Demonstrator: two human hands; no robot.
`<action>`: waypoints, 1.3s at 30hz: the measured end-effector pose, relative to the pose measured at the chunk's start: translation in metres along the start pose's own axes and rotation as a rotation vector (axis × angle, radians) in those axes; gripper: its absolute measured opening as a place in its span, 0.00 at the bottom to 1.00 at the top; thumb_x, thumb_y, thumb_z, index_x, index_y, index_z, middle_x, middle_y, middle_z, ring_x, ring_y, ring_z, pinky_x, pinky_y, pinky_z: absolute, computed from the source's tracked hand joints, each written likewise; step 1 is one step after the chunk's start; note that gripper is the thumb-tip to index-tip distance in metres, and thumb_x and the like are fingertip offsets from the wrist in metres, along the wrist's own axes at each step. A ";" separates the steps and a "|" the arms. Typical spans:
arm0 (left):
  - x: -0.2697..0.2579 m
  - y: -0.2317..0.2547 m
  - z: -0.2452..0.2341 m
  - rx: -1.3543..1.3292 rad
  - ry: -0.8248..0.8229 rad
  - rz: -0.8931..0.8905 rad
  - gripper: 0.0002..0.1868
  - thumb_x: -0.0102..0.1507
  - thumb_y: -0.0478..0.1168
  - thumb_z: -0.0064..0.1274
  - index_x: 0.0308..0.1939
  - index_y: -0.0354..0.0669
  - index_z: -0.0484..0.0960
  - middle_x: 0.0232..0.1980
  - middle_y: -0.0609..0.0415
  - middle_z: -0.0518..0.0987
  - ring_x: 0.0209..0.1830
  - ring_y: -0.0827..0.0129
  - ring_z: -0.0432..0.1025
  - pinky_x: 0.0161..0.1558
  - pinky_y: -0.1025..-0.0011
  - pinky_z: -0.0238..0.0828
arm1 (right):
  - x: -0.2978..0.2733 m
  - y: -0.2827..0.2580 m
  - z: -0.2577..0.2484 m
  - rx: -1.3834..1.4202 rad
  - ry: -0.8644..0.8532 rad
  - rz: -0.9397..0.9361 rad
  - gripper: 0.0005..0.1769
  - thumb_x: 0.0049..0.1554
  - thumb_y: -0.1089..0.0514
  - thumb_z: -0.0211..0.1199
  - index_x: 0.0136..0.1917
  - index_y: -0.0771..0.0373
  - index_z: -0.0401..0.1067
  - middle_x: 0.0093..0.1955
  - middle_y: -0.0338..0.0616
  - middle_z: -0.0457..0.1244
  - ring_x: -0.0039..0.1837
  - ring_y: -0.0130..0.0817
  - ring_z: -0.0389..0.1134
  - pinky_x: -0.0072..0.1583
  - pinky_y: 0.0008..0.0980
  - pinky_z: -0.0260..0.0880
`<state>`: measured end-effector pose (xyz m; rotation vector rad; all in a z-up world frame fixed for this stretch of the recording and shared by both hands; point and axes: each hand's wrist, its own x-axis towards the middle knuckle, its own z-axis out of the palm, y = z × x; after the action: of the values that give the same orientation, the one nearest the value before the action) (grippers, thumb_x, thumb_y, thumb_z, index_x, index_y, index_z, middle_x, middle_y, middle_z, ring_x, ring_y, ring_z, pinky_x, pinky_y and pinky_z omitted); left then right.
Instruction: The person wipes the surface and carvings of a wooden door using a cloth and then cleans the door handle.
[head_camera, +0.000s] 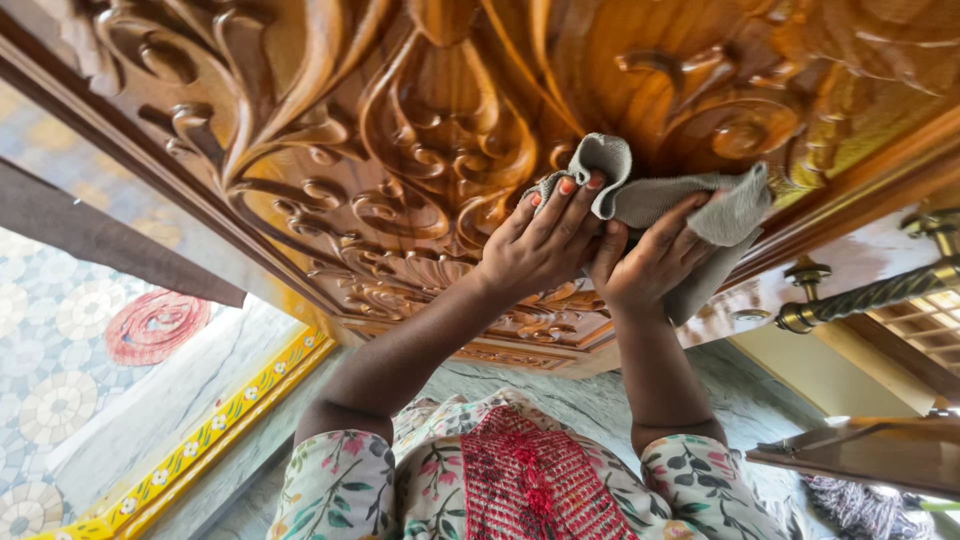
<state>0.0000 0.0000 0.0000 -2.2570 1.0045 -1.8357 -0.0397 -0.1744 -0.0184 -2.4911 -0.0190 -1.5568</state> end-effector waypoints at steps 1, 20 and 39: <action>-0.004 -0.004 -0.002 -0.001 -0.021 -0.005 0.28 0.81 0.57 0.33 0.76 0.44 0.73 0.81 0.47 0.62 0.83 0.57 0.52 0.82 0.53 0.39 | -0.003 -0.004 0.003 0.008 -0.017 -0.028 0.45 0.73 0.41 0.49 0.81 0.82 0.41 0.82 0.79 0.38 0.84 0.77 0.39 0.81 0.68 0.38; -0.089 -0.172 -0.064 0.074 -0.038 -0.114 0.34 0.78 0.65 0.39 0.71 0.41 0.76 0.74 0.44 0.70 0.77 0.56 0.61 0.77 0.55 0.53 | 0.018 -0.169 0.025 -0.089 -0.009 -0.289 0.34 0.71 0.34 0.56 0.80 0.56 0.61 0.79 0.66 0.52 0.79 0.81 0.39 0.71 0.84 0.31; -0.219 -0.392 -0.114 0.176 -0.043 -0.145 0.35 0.77 0.65 0.36 0.72 0.40 0.76 0.73 0.43 0.72 0.78 0.54 0.58 0.76 0.55 0.52 | 0.012 -0.411 0.120 0.070 -0.104 -0.282 0.36 0.71 0.33 0.57 0.73 0.67 0.64 0.70 0.78 0.55 0.68 0.78 0.58 0.68 0.68 0.53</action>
<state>0.0537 0.4593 0.0168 -2.3052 0.6600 -1.8383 0.0234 0.2484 0.0094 -2.5992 -0.4500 -1.4914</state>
